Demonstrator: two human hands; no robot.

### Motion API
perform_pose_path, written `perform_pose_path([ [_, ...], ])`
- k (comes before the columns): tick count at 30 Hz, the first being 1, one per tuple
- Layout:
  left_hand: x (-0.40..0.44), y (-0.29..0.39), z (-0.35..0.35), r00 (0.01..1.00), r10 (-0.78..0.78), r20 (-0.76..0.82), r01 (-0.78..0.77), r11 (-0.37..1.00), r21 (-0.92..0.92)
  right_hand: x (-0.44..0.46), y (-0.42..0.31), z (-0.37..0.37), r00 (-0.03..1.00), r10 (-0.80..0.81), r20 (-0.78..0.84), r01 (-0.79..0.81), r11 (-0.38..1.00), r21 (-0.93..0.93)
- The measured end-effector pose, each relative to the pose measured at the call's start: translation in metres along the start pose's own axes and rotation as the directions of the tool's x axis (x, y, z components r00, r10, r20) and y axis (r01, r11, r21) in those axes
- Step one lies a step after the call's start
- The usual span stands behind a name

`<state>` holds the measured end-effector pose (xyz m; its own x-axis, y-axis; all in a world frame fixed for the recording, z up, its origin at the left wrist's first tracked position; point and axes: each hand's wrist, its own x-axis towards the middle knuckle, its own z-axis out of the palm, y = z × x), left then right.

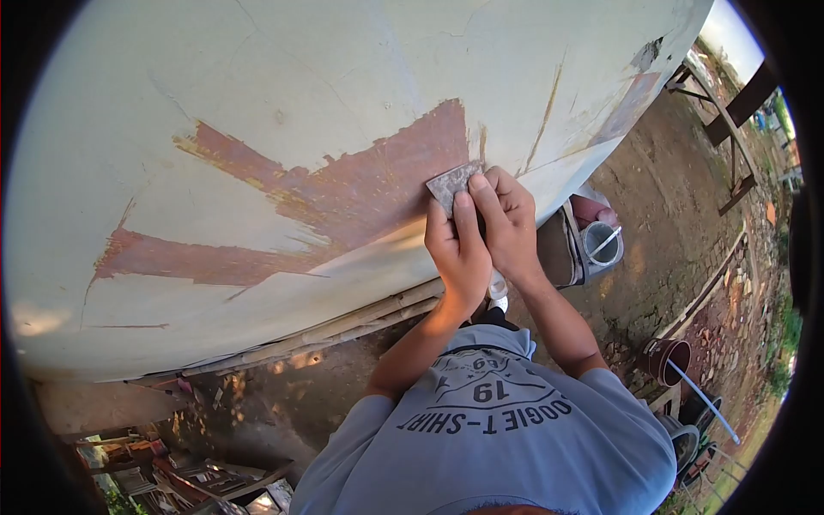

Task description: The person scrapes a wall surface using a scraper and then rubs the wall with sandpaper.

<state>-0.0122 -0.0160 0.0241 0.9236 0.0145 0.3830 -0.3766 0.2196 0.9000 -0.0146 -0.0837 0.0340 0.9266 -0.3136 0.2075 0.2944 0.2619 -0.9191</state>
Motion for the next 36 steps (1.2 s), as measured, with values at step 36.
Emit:
perform_pose_path([
  [36,-0.028,-0.046,-0.006,0.981,-0.183,0.063,0.188,0.979,-0.081,-0.013,0.034,-0.024,0.986,0.128,-0.106,-0.118,0.988,0.097],
])
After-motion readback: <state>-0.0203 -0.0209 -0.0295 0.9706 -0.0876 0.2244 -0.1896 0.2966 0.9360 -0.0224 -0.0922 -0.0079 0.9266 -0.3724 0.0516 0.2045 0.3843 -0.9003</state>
